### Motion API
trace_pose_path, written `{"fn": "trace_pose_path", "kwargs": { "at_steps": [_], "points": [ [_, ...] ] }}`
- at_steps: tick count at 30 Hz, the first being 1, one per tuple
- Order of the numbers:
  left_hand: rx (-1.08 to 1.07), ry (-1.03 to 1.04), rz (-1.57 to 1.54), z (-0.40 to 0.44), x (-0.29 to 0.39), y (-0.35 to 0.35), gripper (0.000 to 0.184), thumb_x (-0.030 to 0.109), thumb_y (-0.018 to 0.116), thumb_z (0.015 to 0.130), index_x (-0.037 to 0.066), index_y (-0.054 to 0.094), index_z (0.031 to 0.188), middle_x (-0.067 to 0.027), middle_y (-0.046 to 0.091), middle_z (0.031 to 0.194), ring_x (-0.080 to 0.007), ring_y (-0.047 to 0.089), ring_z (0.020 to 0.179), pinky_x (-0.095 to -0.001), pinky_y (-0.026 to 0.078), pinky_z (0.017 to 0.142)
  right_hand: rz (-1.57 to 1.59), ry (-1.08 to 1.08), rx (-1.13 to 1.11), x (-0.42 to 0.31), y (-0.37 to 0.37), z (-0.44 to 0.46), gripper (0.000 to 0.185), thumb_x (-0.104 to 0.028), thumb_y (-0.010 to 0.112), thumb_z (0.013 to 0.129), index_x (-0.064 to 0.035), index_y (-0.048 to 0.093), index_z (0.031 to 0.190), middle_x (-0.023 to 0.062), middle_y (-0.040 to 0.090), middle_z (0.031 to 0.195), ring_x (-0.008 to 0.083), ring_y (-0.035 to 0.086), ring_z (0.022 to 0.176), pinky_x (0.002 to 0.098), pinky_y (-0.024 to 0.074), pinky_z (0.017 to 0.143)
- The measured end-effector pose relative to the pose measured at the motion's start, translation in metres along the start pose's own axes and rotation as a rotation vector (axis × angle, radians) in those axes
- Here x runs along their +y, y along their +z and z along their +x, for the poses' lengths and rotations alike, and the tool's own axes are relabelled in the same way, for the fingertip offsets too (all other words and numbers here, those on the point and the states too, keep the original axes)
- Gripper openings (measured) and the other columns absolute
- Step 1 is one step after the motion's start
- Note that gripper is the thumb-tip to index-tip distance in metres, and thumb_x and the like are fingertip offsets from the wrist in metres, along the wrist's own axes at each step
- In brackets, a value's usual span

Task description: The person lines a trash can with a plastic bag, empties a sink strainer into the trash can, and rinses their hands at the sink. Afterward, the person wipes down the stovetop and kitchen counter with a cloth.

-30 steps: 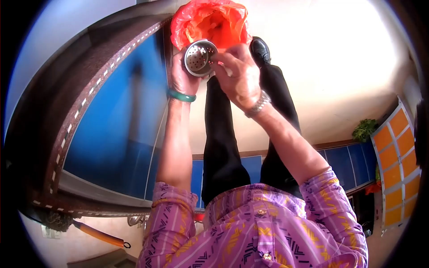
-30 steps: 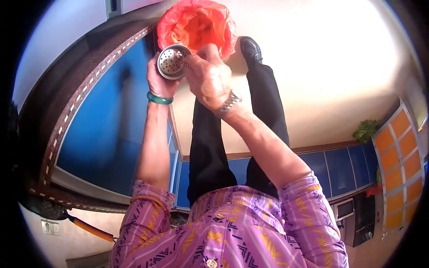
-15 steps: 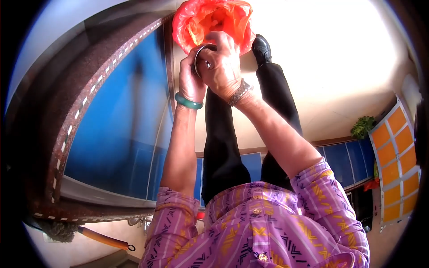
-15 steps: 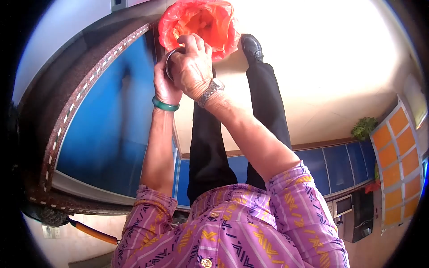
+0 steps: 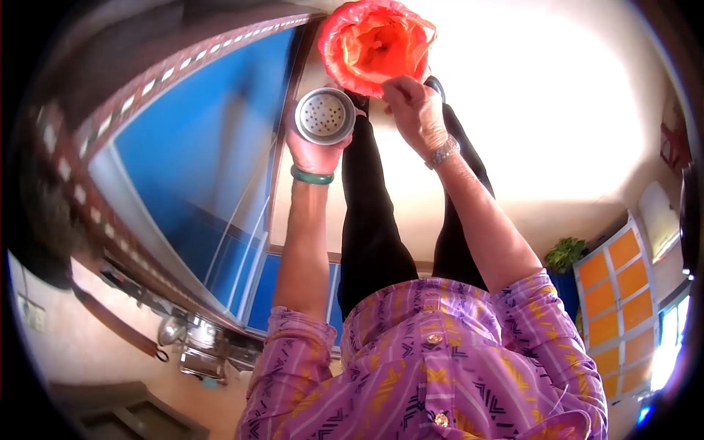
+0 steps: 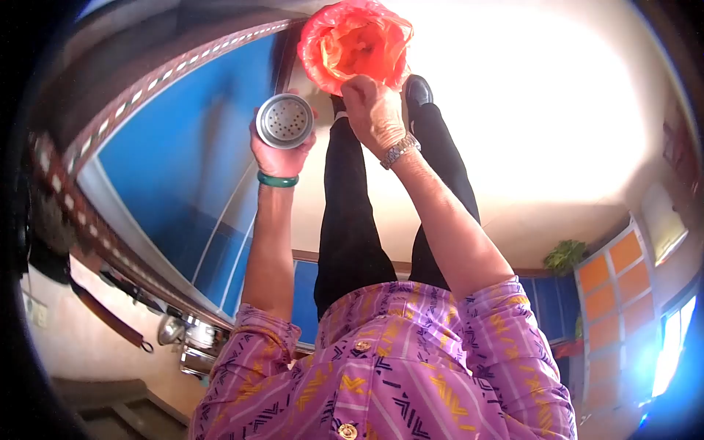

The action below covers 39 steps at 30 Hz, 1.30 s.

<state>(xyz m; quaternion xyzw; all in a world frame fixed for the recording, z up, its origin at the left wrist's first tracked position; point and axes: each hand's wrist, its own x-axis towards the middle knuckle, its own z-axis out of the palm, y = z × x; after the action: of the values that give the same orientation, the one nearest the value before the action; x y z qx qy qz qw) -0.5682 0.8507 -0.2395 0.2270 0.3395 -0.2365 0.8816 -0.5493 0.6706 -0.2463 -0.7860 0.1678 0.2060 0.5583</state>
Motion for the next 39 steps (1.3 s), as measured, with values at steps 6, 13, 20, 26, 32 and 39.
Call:
{"fn": "trace_pose_path", "kwargs": {
  "at_steps": [6,13,20,26,32,39],
  "points": [
    [0.146,0.142,-0.266,-0.105,-0.025,-0.065,0.057,0.050,0.025,0.089,0.004,0.050,0.113,-0.0166,0.060,0.096,-0.0252,0.059,0.069,-0.0293,0.039,0.039,-0.048,-0.131,-0.352,-0.026,0.065,-0.077,0.022,-0.017,0.062,0.076,0.0000,0.061,0.089,0.0129,0.063,0.073,0.0218,0.062,0.066,0.0321,0.0481,0.061],
    [0.364,0.251,-0.479,-0.201,-0.097,-0.159,0.057,0.046,0.023,0.093,0.000,0.051,0.111,-0.0160,0.058,0.107,-0.0255,0.058,0.093,-0.0348,0.050,0.075,-0.317,-0.236,-0.663,-0.007,0.141,-0.182,0.027,-0.023,0.063,0.074,-0.0026,0.063,0.092,0.0161,0.061,0.084,0.0296,0.060,0.079,0.0370,0.0465,0.069],
    [0.243,0.352,-0.560,-0.333,-0.143,-0.185,0.051,0.046,0.027,0.093,0.005,0.053,0.107,-0.0086,0.061,0.098,-0.0203,0.060,0.090,-0.0356,0.051,0.076,-0.511,-0.630,-0.825,0.010,0.175,-0.298,0.014,-0.015,0.054,0.078,-0.0035,0.063,0.079,0.0144,0.060,0.077,0.0315,0.059,0.071,0.0385,0.0465,0.063],
    [0.731,0.770,-0.374,-0.504,-0.211,-0.231,0.037,0.039,0.045,0.090,0.007,0.052,0.108,-0.0065,0.059,0.097,-0.0166,0.058,0.089,-0.0329,0.049,0.078,-0.688,-0.968,-1.062,0.030,0.246,-0.467,0.018,-0.018,0.051,0.080,-0.0043,0.061,0.076,0.0156,0.059,0.074,0.0326,0.058,0.069,0.0412,0.0464,0.061],
    [1.088,1.121,-0.503,-0.643,-0.288,-0.301,0.023,0.022,0.053,0.086,0.002,0.058,0.098,-0.0033,0.060,0.086,-0.0105,0.058,0.077,-0.0255,0.049,0.070,-0.433,-1.024,-1.590,0.028,0.322,-0.631,0.019,-0.016,0.050,0.085,-0.0007,0.060,0.088,0.0128,0.061,0.073,0.0243,0.058,0.059,0.0327,0.0469,0.054],
    [1.279,1.431,-0.993,-0.770,-0.378,-0.355,0.028,0.035,0.048,0.088,0.009,0.056,0.090,-0.0027,0.059,0.072,-0.0122,0.058,0.055,-0.0245,0.044,0.039,-0.728,-0.714,-1.671,0.046,0.400,-0.655,0.025,-0.019,0.048,0.089,0.0008,0.061,0.095,0.0062,0.059,0.070,0.0103,0.056,0.054,0.0216,0.0445,0.048]
  ]
}}
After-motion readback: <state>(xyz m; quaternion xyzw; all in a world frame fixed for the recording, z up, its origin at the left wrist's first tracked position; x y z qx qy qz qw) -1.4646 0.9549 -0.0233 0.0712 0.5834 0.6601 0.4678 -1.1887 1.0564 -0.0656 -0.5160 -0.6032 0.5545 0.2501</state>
